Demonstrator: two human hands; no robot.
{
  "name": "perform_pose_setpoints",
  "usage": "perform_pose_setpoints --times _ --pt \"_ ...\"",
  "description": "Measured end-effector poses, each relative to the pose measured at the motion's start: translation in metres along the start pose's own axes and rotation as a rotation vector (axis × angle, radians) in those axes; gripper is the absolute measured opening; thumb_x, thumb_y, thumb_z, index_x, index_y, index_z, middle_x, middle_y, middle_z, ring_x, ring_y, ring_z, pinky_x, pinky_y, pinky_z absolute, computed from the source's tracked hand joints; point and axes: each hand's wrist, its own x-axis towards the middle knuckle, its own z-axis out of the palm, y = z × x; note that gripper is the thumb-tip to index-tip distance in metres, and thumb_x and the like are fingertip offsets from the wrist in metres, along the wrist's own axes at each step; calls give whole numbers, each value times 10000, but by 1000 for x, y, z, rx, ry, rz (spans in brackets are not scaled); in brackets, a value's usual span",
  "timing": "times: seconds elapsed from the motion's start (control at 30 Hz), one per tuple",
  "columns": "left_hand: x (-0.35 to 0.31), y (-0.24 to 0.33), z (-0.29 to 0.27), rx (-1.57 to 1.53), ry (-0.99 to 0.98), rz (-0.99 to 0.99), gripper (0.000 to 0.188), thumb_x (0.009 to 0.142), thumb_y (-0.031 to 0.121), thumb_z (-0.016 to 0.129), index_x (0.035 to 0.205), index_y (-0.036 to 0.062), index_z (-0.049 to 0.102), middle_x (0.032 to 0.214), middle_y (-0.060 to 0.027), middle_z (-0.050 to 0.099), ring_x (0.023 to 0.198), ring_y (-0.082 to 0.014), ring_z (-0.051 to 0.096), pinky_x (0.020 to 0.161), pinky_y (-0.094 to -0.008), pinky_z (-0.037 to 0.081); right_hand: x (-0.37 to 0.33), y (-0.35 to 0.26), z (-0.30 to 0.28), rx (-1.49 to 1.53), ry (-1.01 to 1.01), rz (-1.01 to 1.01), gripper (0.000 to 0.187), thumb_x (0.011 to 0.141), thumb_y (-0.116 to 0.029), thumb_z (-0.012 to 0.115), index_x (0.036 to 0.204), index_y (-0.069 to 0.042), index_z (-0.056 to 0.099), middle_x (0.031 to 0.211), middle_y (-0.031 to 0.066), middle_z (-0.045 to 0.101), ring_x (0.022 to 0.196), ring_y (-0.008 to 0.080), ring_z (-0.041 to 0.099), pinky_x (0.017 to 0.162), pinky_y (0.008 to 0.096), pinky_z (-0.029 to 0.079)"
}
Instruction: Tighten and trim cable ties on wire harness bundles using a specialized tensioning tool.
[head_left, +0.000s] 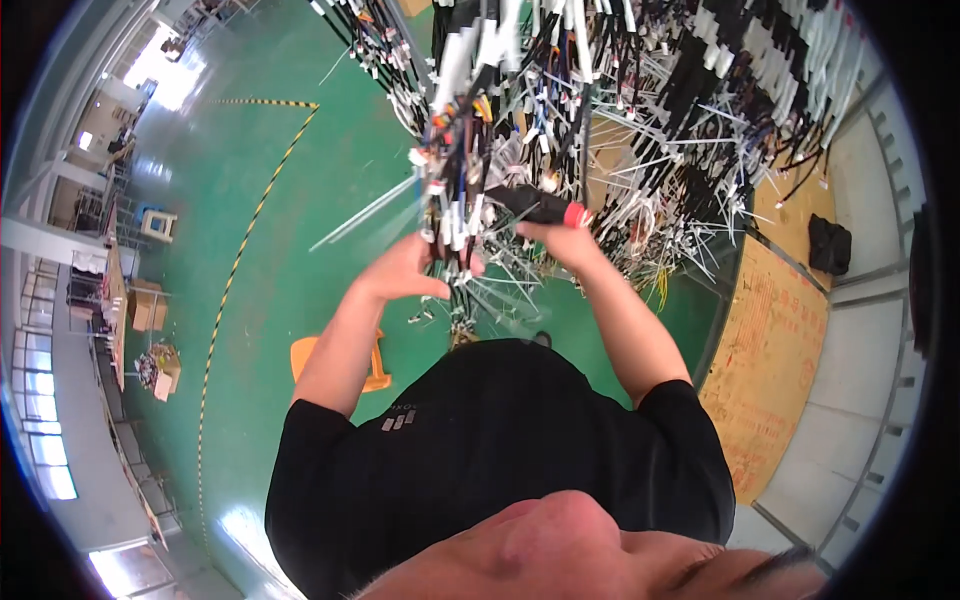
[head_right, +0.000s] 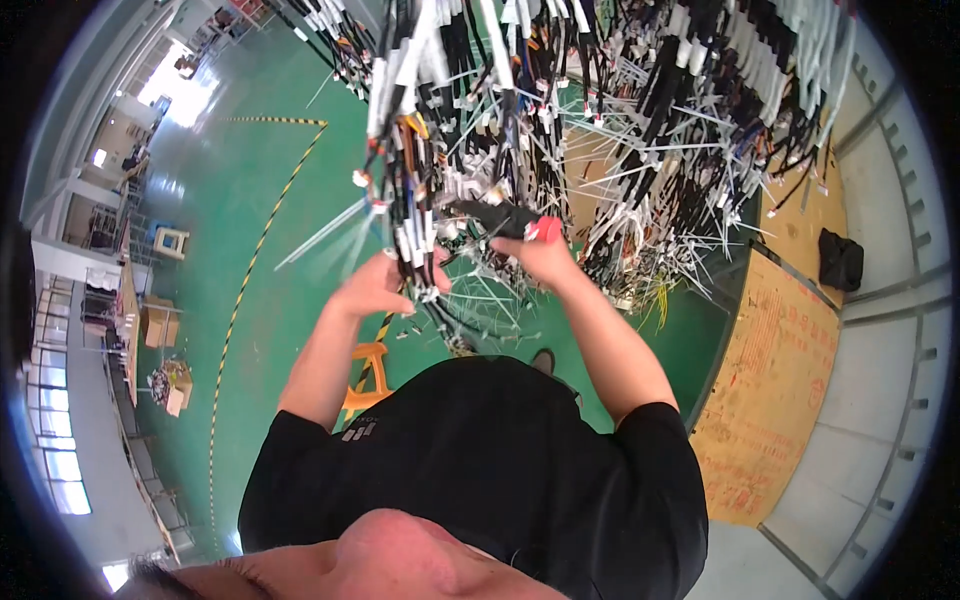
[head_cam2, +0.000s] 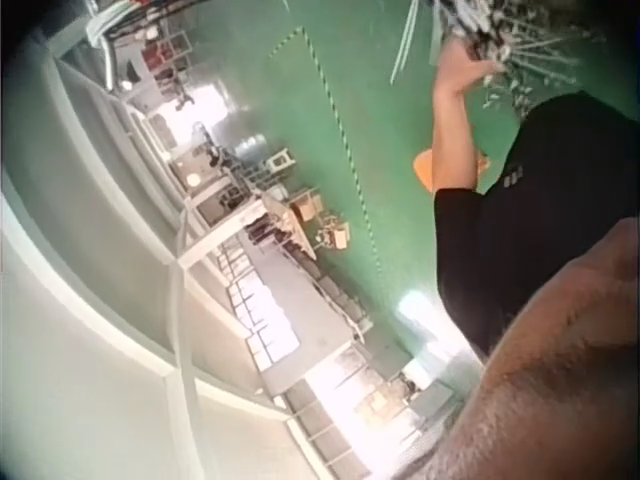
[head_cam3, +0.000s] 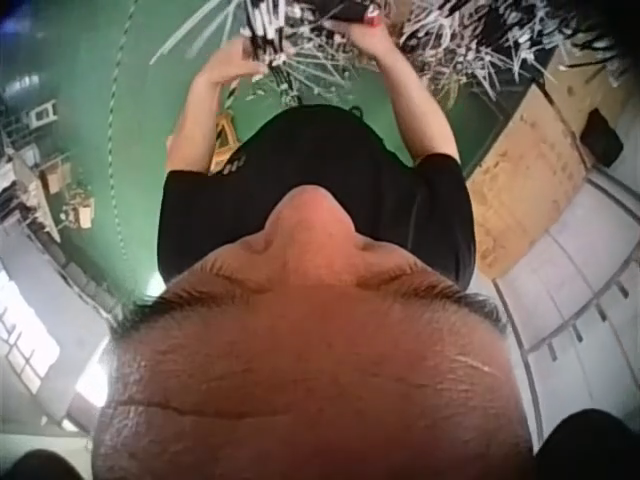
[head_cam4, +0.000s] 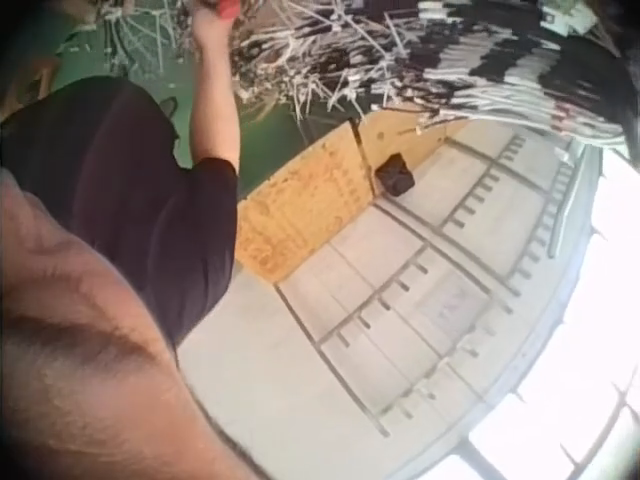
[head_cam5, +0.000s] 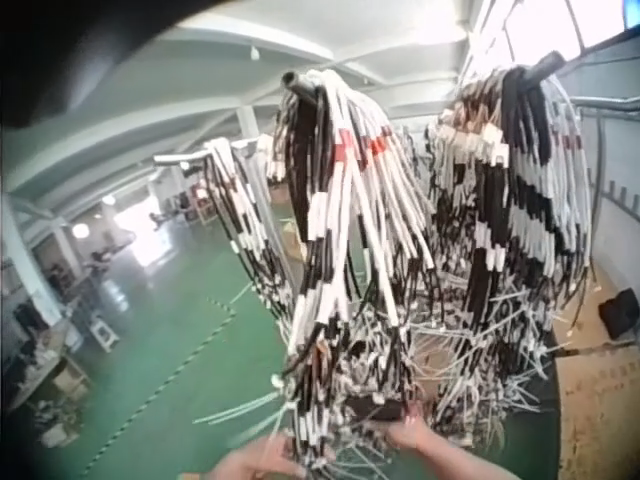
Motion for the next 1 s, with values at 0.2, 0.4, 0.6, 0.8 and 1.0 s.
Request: perform_pose_setpoints --times 0.2,0.4,0.6,0.8,1.0 --pt "10 -19 5 -173 -161 62 607 713 290 975 1134 38 617 1024 -77 696 1050 -254 699 977 -432 543 2 24 6 -21 -74 136 478 834 -157 900 1277 -70 743 1146 23 783 1007 151 686 953 353 548" --pt "-54 4 -27 -543 -306 107 1118 709 420 990 1581 12 422 1579 -447 307 862 -277 768 713 -349 612 31 14 -45 205 179 303 247 921 -66 809 1163 -57 757 996 3 764 839 140 678 778 346 580" --pt "-37 -90 -17 546 -120 46 654 787 431 917 1246 46 655 1418 -189 657 1392 -257 571 1172 -442 434 -11 -11 -13 174 -73 105 402 880 -136 872 1242 -48 719 943 21 758 759 137 684 740 346 570" --pt "-69 -49 14 -605 -138 -69 252 967 235 774 999 43 614 647 -8 565 444 -119 510 607 -385 562 -58 -29 20 252 -29 156 293 892 -80 856 1154 -40 730 915 -16 731 796 106 654 752 306 563" --pt "-89 -85 -11 156 74 -142 215 894 137 772 1024 15 652 901 -67 736 820 -142 694 889 -349 565 -74 -20 35 244 64 221 284 880 -43 856 1138 -56 738 926 4 732 820 129 671 753 342 579"
